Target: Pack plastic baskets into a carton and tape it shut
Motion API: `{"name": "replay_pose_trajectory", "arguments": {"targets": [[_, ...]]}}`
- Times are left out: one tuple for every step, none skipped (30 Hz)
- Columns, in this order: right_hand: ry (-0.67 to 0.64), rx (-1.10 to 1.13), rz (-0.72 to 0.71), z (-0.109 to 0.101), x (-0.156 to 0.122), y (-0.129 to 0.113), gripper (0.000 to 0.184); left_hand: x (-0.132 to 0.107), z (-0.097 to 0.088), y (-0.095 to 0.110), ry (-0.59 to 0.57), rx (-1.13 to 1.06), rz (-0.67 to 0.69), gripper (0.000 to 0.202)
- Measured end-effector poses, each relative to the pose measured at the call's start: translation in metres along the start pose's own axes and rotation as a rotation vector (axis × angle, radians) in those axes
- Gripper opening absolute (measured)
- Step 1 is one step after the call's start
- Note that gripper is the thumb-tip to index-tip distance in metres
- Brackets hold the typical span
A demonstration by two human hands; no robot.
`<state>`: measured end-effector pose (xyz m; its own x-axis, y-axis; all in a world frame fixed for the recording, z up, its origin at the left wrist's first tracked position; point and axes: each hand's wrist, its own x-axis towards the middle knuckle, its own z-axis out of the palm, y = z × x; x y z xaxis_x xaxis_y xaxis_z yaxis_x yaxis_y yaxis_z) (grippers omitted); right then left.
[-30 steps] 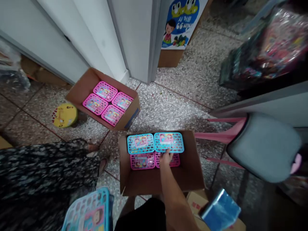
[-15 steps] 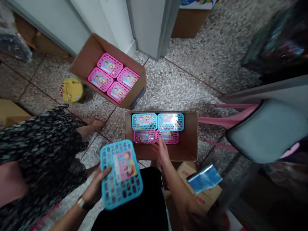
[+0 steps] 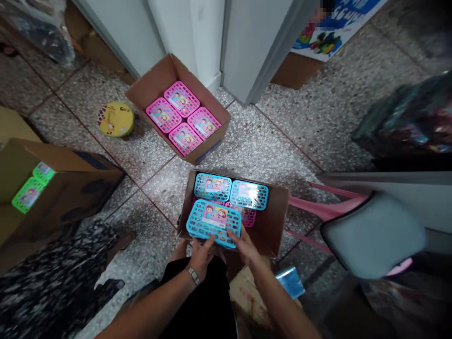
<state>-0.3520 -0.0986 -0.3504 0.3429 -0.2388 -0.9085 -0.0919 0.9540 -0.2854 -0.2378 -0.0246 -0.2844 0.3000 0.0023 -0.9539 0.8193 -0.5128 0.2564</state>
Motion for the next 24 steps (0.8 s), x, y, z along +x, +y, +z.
{"name": "replay_pose_trajectory", "arguments": {"targets": [[-0.022,-0.046,0.015,-0.007,0.018,0.001,0.097,0.003,-0.007,-0.002,-0.008,0.045,-0.056,0.082],[-0.034,-0.078,0.022,-0.013,0.036,0.006,0.096,0.006,-0.015,-0.004,-0.018,0.085,-0.098,0.085],[-0.049,-0.089,0.012,-0.017,0.051,0.012,0.094,0.008,-0.024,-0.005,-0.029,0.114,-0.119,0.088],[-0.07,-0.083,-0.013,-0.019,0.065,0.02,0.092,0.009,-0.033,-0.007,-0.039,0.14,-0.13,0.092],[-0.098,-0.069,-0.043,-0.02,0.078,0.029,0.091,0.009,-0.042,-0.007,-0.045,0.167,-0.139,0.095],[-0.123,-0.052,-0.078,-0.019,0.089,0.039,0.09,0.01,-0.049,-0.007,-0.052,0.193,-0.145,0.097],[-0.144,-0.038,-0.112,-0.018,0.099,0.048,0.09,0.01,-0.056,-0.007,-0.054,0.218,-0.151,0.097],[-0.152,-0.028,-0.139,-0.017,0.108,0.057,0.089,0.011,-0.062,-0.006,-0.057,0.24,-0.158,0.097],[-0.15,-0.022,-0.153,-0.015,0.116,0.065,0.09,0.012,-0.067,-0.006,-0.061,0.262,-0.165,0.096],[-0.141,-0.019,-0.167,-0.014,0.123,0.072,0.09,0.013,-0.071,-0.005,-0.064,0.286,-0.175,0.095],[-0.126,-0.028,-0.179,-0.013,0.13,0.078,0.091,0.015,-0.074,-0.005,-0.066,0.31,-0.183,0.094],[-0.097,-0.063,-0.186,-0.013,0.137,0.082,0.092,0.017,-0.076,-0.005,-0.072,0.331,-0.193,0.094],[-0.052,-0.141,-0.183,-0.013,0.143,0.085,0.092,0.019,-0.078,-0.006,-0.082,0.344,-0.205,0.095],[0.006,-0.247,-0.174,-0.014,0.149,0.087,0.093,0.022,-0.079,-0.008,-0.09,0.351,-0.215,0.096],[0.067,-0.359,-0.162,-0.015,0.154,0.087,0.093,0.024,-0.081,-0.009,-0.097,0.356,-0.221,0.096],[0.127,-0.454,-0.151,-0.015,0.157,0.085,0.094,0.026,-0.083,-0.011,-0.105,0.361,-0.225,0.096],[0.176,-0.533,-0.133,-0.015,0.159,0.082,0.096,0.028,-0.085,-0.013,-0.109,0.371,-0.223,0.095],[0.211,-0.594,-0.105,-0.015,0.159,0.078,0.099,0.029,-0.087,-0.015,-0.108,0.387,-0.215,0.093],[0.235,-0.641,-0.073,-0.013,0.158,0.073,0.104,0.029,-0.09,-0.016,-0.108,0.407,-0.203,0.09],[0.254,-0.685,-0.048,-0.01,0.154,0.068,0.107,0.027,-0.093,-0.016,-0.107,0.429,-0.187,0.088],[0.27,-0.736,-0.034,-0.006,0.148,0.064,0.109,0.025,-0.096,-0.014,-0.109,0.45,-0.169,0.085],[0.284,-0.777,-0.043,-0.001,0.14,0.06,0.11,0.021,-0.1,-0.012,-0.11,0.468,-0.148,0.083],[0.294,-0.798,-0.078,0.004,0.131,0.056,0.108,0.017,-0.104,-0.008,-0.106,0.48,-0.124,0.082],[0.297,-0.795,-0.137,0.008,0.121,0.054,0.103,0.012,-0.108,-0.003,-0.103,0.48,-0.101,0.08]]}}
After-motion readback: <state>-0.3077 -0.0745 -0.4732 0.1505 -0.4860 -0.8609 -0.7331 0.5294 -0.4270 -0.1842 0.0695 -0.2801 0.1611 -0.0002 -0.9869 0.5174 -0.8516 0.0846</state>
